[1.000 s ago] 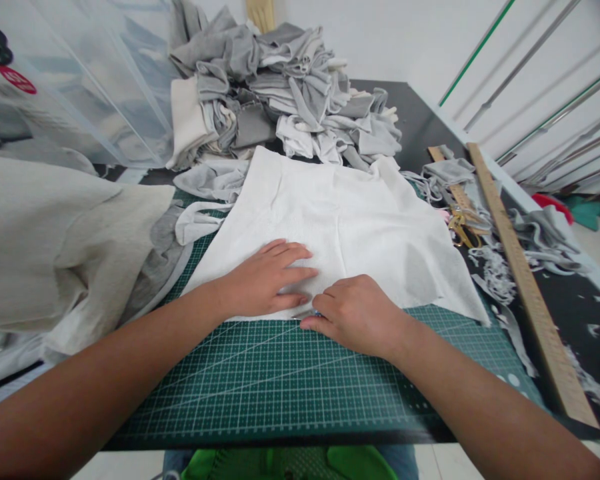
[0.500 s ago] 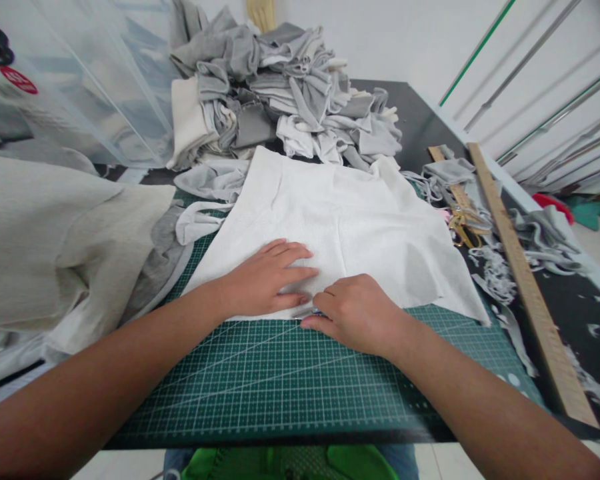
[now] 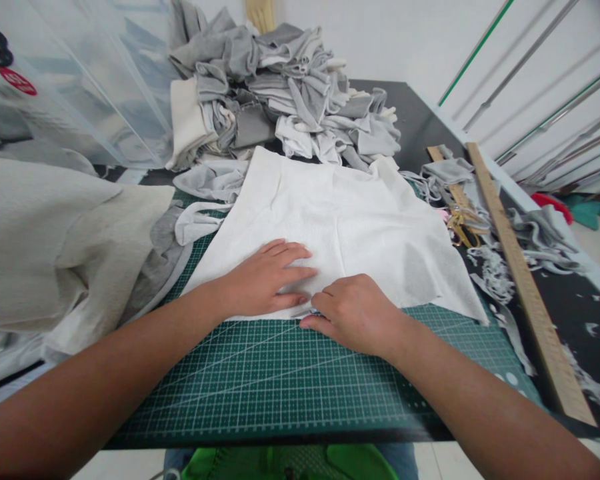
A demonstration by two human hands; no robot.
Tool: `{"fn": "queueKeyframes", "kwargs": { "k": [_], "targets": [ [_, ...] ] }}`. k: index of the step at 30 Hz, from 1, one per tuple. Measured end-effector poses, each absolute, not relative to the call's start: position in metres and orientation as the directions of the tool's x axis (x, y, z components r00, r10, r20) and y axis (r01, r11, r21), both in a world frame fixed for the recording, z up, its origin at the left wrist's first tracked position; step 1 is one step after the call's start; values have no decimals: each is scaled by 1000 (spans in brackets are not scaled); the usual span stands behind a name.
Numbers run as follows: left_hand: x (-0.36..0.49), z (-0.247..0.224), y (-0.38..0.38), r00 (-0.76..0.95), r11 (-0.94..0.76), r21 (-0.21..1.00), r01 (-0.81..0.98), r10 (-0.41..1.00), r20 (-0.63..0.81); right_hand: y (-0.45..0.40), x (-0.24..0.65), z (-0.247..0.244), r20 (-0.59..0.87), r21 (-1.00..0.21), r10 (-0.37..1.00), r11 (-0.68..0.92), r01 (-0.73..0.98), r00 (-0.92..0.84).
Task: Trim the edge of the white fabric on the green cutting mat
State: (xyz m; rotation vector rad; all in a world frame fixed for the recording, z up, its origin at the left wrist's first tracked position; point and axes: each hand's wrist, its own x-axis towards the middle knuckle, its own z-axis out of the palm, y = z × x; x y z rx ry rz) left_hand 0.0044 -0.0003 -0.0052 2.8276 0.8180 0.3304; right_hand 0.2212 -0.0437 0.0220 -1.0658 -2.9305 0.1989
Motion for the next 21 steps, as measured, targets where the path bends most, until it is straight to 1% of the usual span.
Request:
{"fn": "queueKeyframes", "kwargs": {
  "k": [21],
  "targets": [
    [4, -5, 1, 826, -835, 230, 499, 539, 164, -44, 221, 24, -61, -119, 633, 763, 635, -772]
  ]
}}
